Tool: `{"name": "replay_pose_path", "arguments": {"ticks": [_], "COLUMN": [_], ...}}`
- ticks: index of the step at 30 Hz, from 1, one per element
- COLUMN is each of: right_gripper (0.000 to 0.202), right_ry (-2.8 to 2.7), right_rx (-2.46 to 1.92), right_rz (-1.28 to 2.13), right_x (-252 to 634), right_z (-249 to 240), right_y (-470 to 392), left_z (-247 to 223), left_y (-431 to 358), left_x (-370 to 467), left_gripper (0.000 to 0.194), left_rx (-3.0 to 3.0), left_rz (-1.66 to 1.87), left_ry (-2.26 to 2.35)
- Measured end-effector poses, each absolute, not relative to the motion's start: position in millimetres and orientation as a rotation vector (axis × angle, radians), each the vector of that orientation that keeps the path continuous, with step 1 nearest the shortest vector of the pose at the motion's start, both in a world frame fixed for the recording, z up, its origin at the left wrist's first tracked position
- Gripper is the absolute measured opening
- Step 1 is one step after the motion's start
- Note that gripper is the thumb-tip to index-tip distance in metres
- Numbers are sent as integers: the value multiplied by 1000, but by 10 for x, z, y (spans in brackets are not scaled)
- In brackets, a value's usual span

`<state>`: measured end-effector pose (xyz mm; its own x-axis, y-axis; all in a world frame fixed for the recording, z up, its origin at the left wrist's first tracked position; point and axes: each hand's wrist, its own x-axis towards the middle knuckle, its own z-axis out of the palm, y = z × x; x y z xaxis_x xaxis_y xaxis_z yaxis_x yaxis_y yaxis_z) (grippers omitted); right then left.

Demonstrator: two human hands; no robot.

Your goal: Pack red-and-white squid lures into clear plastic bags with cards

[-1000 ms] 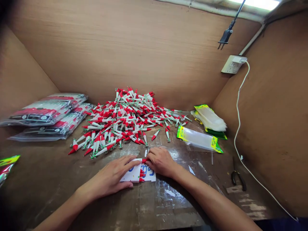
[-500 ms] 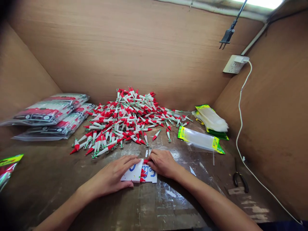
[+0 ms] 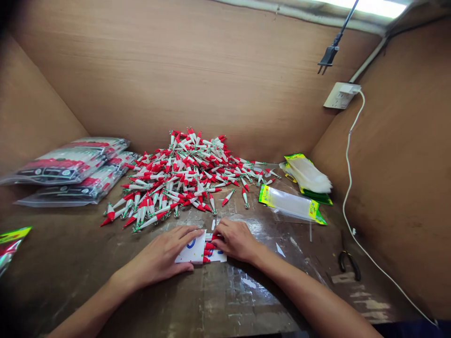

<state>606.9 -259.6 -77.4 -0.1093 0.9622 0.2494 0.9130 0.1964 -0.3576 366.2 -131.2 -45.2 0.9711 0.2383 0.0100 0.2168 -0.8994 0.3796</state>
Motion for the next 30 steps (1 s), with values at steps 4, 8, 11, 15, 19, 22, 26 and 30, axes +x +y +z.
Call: {"name": "replay_pose_path", "arguments": {"ticks": [4,8,11,15,19,22,26,30], "right_gripper": [10,11,12,12,10,10,10,11], "right_ry": [-2058,-2039,-2061,-2081,-2073,-2089,-2054,-1966], "right_rx": [-1737,-1649,-1605,-1672,-1741,-1762,-1754,-1771], "right_rz": [71,130,179,102,57,9,21,106], "right_x": [5987,6004,6056,6064,6015,5986,5967,5980], "right_z": [-891,-963,-944,-895,-908,-933,-900,-811], "right_y": [-2545,-2516,-2514,-2525,-2539,-2544,-2560,-2623], "left_z": [-481,-483,-470,-473,-466,-469,-532,-580], "left_y": [-1325,-1350,-1362,-1380,-1419,-1433,-1409,-1382], "left_x": [3661,3671,3680,3684,3686,3684,3673,3671], "left_gripper": [70,63,60,63,62,61,68,74], "left_rx": [2725,2724,2722,2739,2756,2770,2762,2759], "left_rz": [86,79,71,81,61,46,68,96], "left_ry": [279,246,250,259,275,272,300,325]}}
